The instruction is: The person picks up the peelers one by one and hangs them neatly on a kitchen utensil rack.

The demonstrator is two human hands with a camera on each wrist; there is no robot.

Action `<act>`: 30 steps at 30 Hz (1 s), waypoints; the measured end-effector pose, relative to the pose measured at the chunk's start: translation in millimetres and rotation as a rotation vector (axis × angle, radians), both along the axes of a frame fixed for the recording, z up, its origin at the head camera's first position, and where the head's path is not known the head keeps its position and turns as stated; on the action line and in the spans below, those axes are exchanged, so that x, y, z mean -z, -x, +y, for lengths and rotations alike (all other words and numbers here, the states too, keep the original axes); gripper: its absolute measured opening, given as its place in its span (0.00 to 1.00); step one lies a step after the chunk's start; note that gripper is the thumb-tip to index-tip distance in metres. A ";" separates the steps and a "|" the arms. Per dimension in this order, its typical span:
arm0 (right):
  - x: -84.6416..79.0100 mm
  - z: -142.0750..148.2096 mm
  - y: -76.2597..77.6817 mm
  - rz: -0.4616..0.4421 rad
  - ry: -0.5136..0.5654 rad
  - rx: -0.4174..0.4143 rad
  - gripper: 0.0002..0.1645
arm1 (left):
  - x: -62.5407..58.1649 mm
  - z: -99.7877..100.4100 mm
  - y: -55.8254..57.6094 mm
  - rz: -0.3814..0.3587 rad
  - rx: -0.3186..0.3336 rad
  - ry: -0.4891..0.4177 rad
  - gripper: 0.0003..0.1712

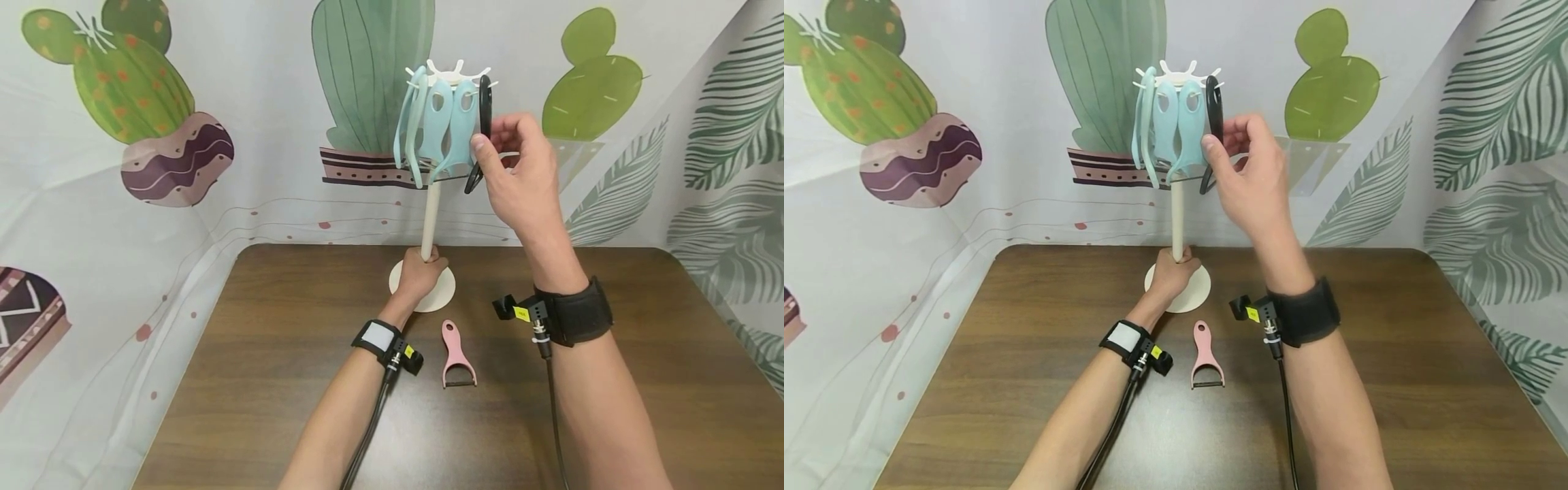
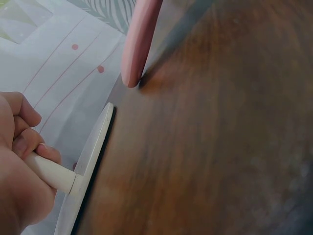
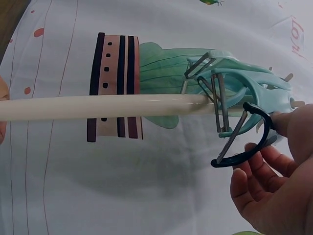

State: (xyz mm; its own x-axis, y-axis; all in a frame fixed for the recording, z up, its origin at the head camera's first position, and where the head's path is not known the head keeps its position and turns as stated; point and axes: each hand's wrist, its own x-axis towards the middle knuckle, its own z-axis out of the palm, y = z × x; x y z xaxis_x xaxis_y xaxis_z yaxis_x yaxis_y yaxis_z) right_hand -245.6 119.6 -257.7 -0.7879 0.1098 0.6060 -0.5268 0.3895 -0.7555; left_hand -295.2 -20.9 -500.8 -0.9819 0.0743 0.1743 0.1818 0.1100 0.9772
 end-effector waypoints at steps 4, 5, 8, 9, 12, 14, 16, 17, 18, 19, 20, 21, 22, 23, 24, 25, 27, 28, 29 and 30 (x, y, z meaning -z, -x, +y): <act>0.6 0.0 -0.2 -0.018 0.002 0.006 0.16 | 0.8 0.7 0.3 -0.001 -0.005 0.004 0.26; 0.5 0.0 -0.7 -0.021 0.003 0.007 0.16 | 1.1 0.8 0.5 -0.002 -0.005 0.004 0.26; 1.0 0.5 -1.2 -0.022 0.000 0.010 0.15 | 0.7 0.9 0.4 -0.001 -0.001 -0.001 0.25; 1.2 0.6 -0.9 -0.022 -0.002 0.011 0.15 | 0.5 0.7 0.4 0.000 -0.001 -0.004 0.25; 2.3 1.4 0.3 -0.022 -0.007 0.011 0.15 | -0.5 0.3 -0.4 -0.002 0.005 -0.010 0.25; 3.6 2.1 1.1 -0.022 -0.014 0.008 0.17 | -0.6 -0.1 -0.8 -0.006 0.002 -0.006 0.25; 4.9 2.9 1.6 -0.021 -0.021 0.006 0.18 | -0.8 -0.6 -1.5 -0.011 -0.003 -0.002 0.25; 5.8 3.5 2.0 -0.021 -0.023 0.004 0.18 | -0.9 -0.8 -1.8 -0.012 -0.005 -0.001 0.24; 6.5 4.0 2.2 -0.021 -0.023 0.001 0.19 | -1.0 -0.9 -2.2 -0.014 -0.006 -0.002 0.24; 7.2 4.4 2.4 -0.023 -0.021 0.001 0.18 | -1.2 -0.9 -2.5 -0.014 -0.007 -0.003 0.24; 7.7 4.9 2.5 -0.025 -0.020 0.000 0.18 | -1.5 -1.0 -2.7 -0.012 -0.006 -0.006 0.24; 8.2 5.4 2.5 -0.030 -0.016 0.000 0.18 | -1.6 -0.9 -2.7 -0.008 -0.004 -0.006 0.24; 8.4 5.8 2.4 -0.033 -0.013 -0.001 0.18 | -1.6 -0.8 -2.6 -0.004 -0.002 -0.007 0.24; 8.6 6.2 2.1 -0.036 -0.012 0.000 0.18 | -1.6 -0.6 -2.5 0.002 0.000 -0.007 0.25; 8.8 6.8 1.8 -0.039 -0.011 0.001 0.18 | -1.6 -0.4 -2.3 0.006 0.002 -0.006 0.25; 8.9 7.3 1.3 -0.043 -0.011 0.003 0.18 | -1.5 -0.4 -2.1 0.009 0.002 -0.005 0.25; 9.1 8.4 0.0 -0.047 -0.013 0.004 0.19 | -1.3 -0.3 -1.6 0.012 0.003 -0.003 0.25; 9.0 8.8 -0.7 -0.049 -0.013 0.004 0.19 | -1.2 -0.2 -1.5 0.015 0.003 -0.002 0.25; 9.1 9.5 -1.3 -0.051 -0.014 0.004 0.19 | -1.2 -0.1 -1.3 0.015 0.003 -0.002 0.25; 9.3 10.1 -2.0 -0.053 -0.014 0.002 0.19 | -1.1 -0.1 -1.2 0.015 0.003 -0.003 0.25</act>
